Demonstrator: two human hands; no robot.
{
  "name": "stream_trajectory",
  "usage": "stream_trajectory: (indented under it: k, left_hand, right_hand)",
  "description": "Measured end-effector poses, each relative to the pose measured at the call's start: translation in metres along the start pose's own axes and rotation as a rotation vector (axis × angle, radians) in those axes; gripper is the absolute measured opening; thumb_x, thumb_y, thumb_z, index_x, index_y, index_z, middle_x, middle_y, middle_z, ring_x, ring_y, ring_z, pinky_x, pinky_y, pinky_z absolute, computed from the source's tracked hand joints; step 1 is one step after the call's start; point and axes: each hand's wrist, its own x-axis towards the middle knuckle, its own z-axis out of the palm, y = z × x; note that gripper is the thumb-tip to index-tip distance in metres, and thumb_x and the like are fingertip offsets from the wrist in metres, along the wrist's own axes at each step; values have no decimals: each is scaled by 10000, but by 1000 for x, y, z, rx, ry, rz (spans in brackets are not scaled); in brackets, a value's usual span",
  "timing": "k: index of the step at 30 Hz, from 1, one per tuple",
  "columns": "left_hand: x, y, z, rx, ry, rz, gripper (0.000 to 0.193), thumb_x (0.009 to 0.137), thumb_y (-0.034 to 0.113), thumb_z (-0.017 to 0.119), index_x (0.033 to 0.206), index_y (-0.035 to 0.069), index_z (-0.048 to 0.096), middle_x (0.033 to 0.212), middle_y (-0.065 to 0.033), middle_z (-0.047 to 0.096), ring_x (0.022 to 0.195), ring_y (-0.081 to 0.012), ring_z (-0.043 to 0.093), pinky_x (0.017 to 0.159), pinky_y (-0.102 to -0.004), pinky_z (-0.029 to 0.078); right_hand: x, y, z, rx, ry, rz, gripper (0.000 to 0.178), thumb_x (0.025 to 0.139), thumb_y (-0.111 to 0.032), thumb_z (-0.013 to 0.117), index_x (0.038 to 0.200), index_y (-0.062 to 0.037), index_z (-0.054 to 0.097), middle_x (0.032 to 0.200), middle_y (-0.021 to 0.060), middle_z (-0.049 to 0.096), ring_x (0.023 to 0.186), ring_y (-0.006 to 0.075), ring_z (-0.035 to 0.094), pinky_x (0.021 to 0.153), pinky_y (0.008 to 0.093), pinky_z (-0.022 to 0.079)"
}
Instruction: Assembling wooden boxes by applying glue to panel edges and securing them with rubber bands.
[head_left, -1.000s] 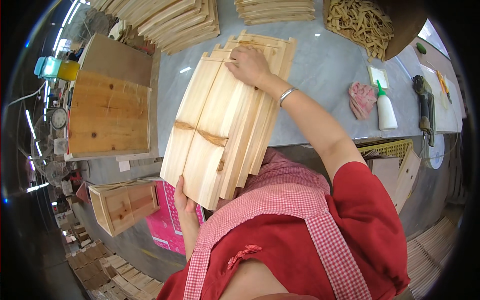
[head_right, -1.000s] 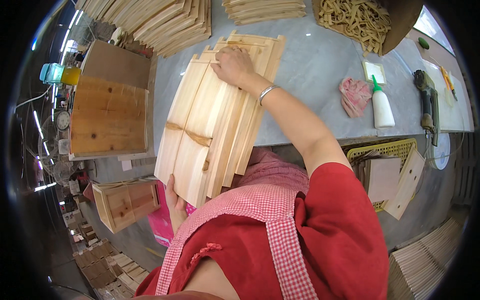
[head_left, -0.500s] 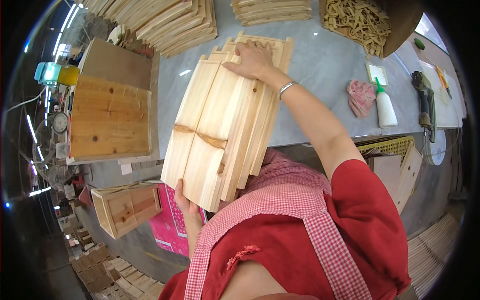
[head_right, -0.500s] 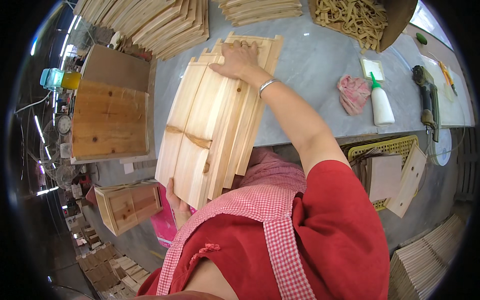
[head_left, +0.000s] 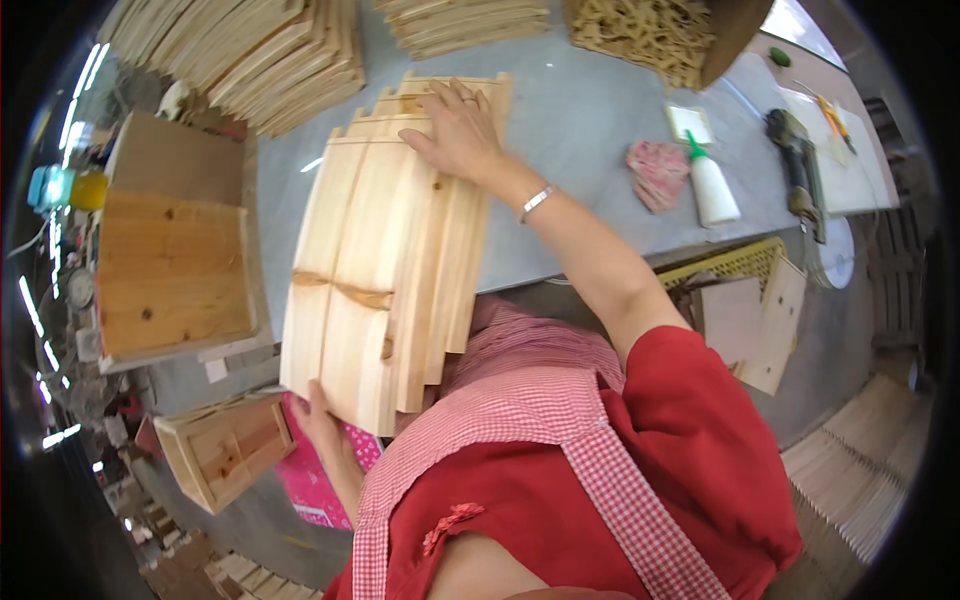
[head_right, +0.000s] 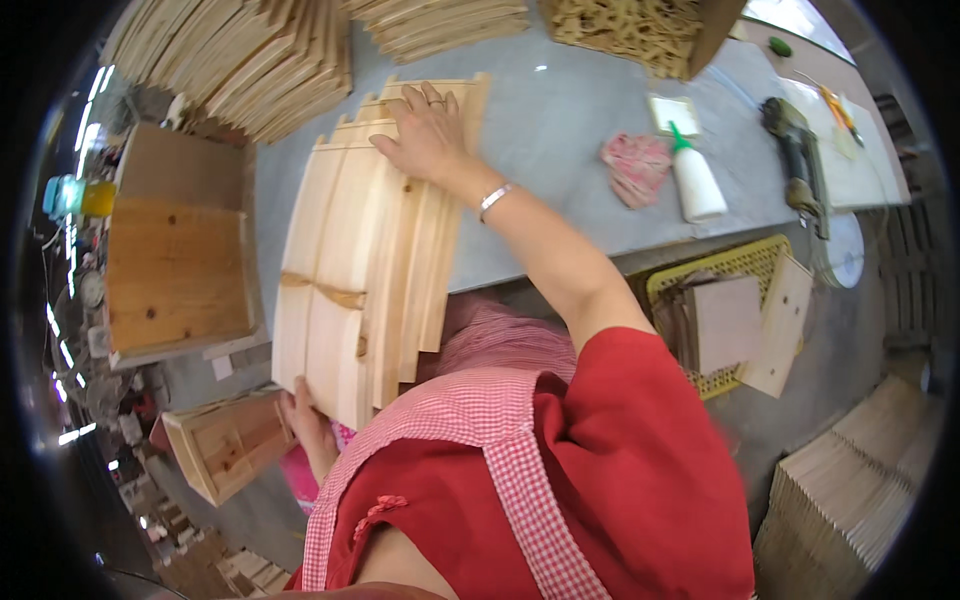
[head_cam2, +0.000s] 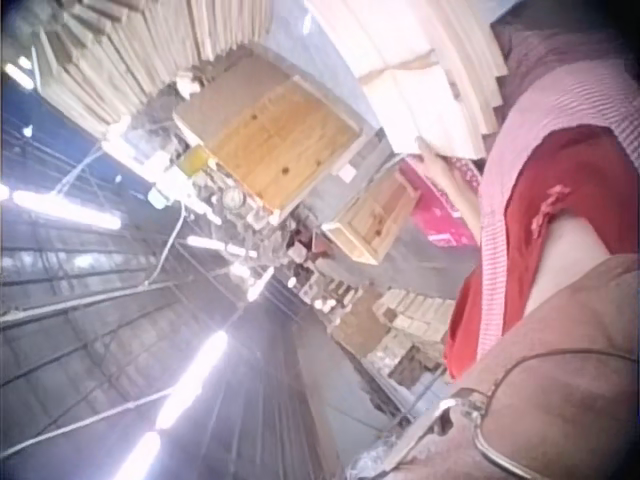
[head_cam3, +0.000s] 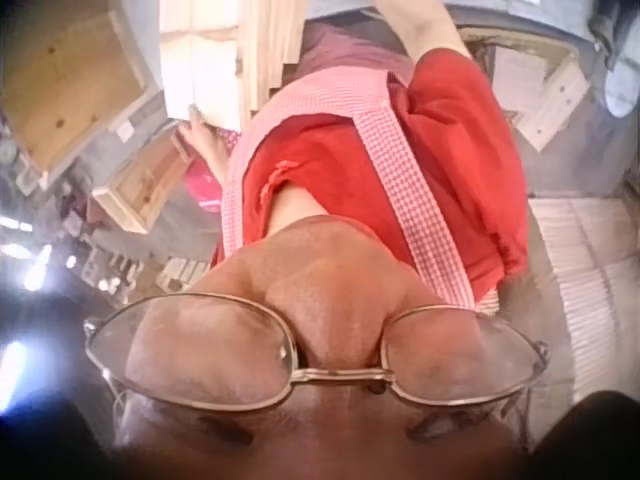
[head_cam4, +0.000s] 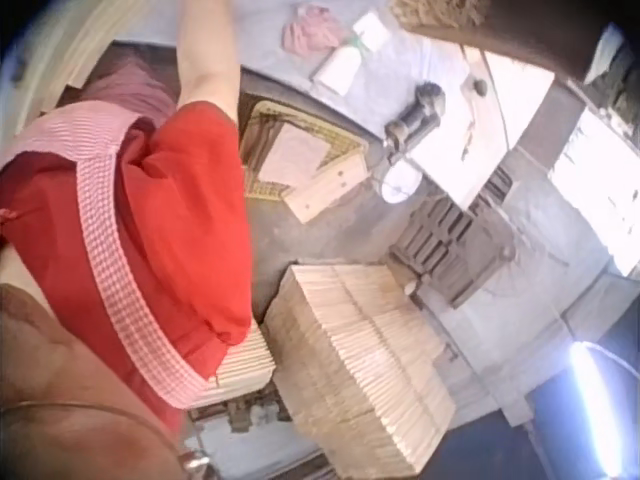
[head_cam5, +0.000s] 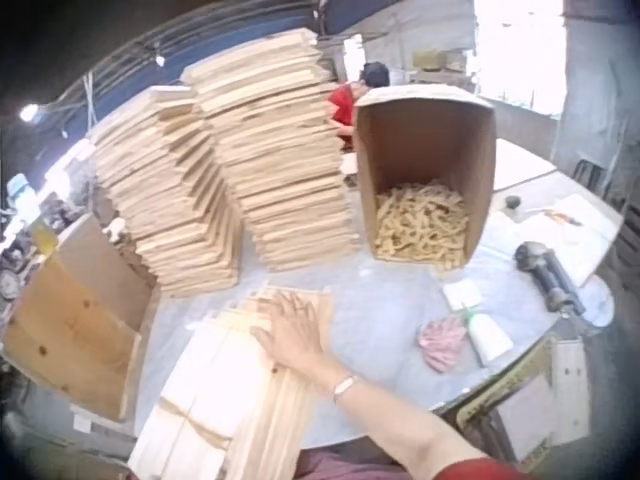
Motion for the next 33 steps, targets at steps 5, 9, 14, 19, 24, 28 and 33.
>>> stream_trajectory:
  k: [5,9,14,19,24,28,33]
  left_hand:
    - [0,19,-15,371,273,474,511,974,140,615,1399,-57,411,1388,-202,486,1270,-267,472,1065,-375,394]
    - [16,67,46,410,109,724,486,985,155,595,1420,5,436,1405,-158,490,1278,-262,479,1037,-369,404]
    - [81,88,146,709,-203,989,479,930,196,644,1361,28,522,1422,-179,497,1321,-318,461,1090,-415,356]
    - [93,91,246,995,-412,1078,516,928,321,623,1370,75,520,1472,-220,431,1356,-393,409,1125,-488,326]
    - [84,74,262,1085,-298,1042,493,959,388,542,1378,130,528,1503,-133,420,1437,-323,307,1149,-562,230]
    - [81,78,262,1067,-313,1028,524,945,416,539,1384,129,531,1504,-137,423,1432,-335,309,1161,-547,211]
    - [82,77,265,1048,-306,1029,522,934,423,552,1362,125,552,1494,-137,438,1424,-335,327,1161,-542,214]
  right_hand:
    - [-74,43,-164,-58,316,121,407,836,-223,709,1186,-33,625,1296,209,572,1240,377,498,1039,458,397]
    - [-149,113,-255,-504,476,302,530,763,-230,778,1226,-44,599,1157,213,619,1158,383,537,1009,487,392]
    - [-193,148,-249,-502,238,340,699,730,-293,825,1286,9,527,1204,215,598,1063,372,594,938,446,460]
    - [-180,158,-244,57,480,653,623,829,-247,780,1299,23,473,1173,175,593,975,267,626,820,386,545]
    - [-95,114,-204,613,611,453,531,891,-202,738,1271,28,448,1098,139,590,867,196,632,638,304,571]
    - [-17,85,-133,635,300,563,592,854,-286,780,1255,19,470,1026,116,613,745,146,626,552,244,520]
    - [44,92,-36,569,163,404,657,770,-389,825,1183,34,539,1062,172,641,918,243,643,784,360,539]
